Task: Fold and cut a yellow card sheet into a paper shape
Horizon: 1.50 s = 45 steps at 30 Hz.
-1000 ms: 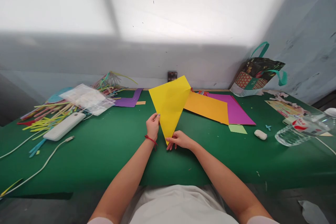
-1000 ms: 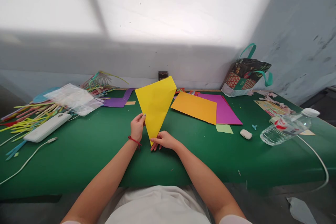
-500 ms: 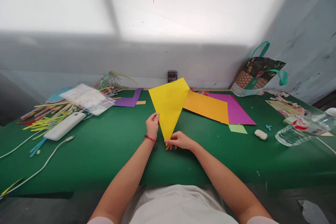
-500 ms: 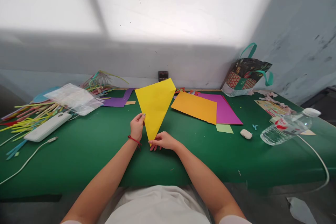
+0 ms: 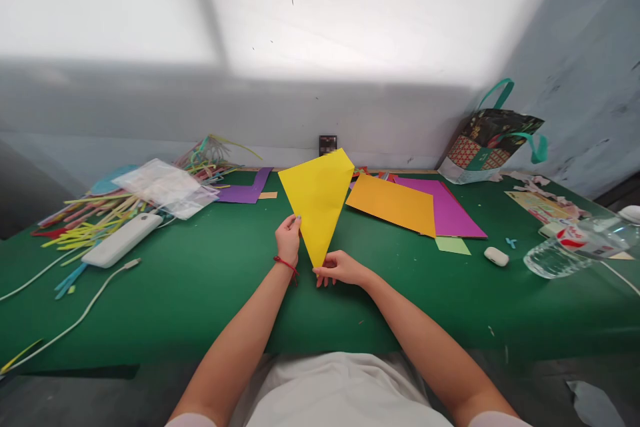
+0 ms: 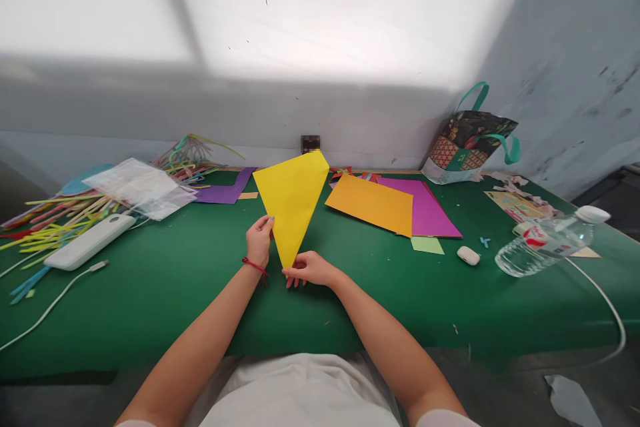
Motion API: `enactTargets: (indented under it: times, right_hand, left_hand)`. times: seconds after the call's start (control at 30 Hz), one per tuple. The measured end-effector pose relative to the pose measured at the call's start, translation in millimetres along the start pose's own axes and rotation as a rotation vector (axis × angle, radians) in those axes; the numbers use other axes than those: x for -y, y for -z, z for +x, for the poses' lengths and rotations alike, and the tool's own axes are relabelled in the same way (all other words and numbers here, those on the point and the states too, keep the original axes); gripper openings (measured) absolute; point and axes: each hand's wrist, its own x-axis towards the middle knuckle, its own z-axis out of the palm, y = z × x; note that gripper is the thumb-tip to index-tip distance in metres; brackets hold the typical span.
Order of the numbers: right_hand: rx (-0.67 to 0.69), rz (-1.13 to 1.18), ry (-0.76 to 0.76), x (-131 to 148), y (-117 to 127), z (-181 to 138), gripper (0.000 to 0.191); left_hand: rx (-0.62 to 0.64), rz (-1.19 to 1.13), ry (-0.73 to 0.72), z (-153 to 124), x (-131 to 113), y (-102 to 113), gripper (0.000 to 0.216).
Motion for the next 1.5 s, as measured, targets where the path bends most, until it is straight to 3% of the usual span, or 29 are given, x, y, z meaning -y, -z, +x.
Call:
enactTargets:
  times: [0.47, 0.53, 0.63, 0.8, 0.87, 1.07, 1.5]
  right_hand:
    - [0.069, 0.019, -0.019, 3, 4, -3, 0.044]
    - [0.031, 0.049, -0.018, 3, 8, -2, 0.045]
    - [-0.178, 0.101, 0.007, 2, 17, 0, 0.05]
    - [-0.723, 0.158, -0.018, -1, 33, 2, 0.05]
    - [-0.837, 0.226, 0.015, -2, 36, 1, 0.047]
    - [-0.824, 0.376, 0.086, -3, 36, 1, 0.047]
    - [-0.843, 0.34, 0.094, -1, 29, 0, 0.04]
  left_hand:
    - [0.026, 0.02, -0.01, 0, 1, 1, 0.022]
    - [0.046, 0.027, -0.016, 0, 2, 1, 0.024]
    - [0.116, 0.045, -0.006, -3, 0, 0, 0.023]
    - [0.347, 0.134, 0.038, -14, -2, -5, 0.023]
    - [0.422, 0.16, 0.051, -17, -2, -6, 0.025]
    - [0.458, 0.18, 0.074, -18, -2, -6, 0.029]
    - [0.467, 0.243, 0.017, -16, -1, -3, 0.036]
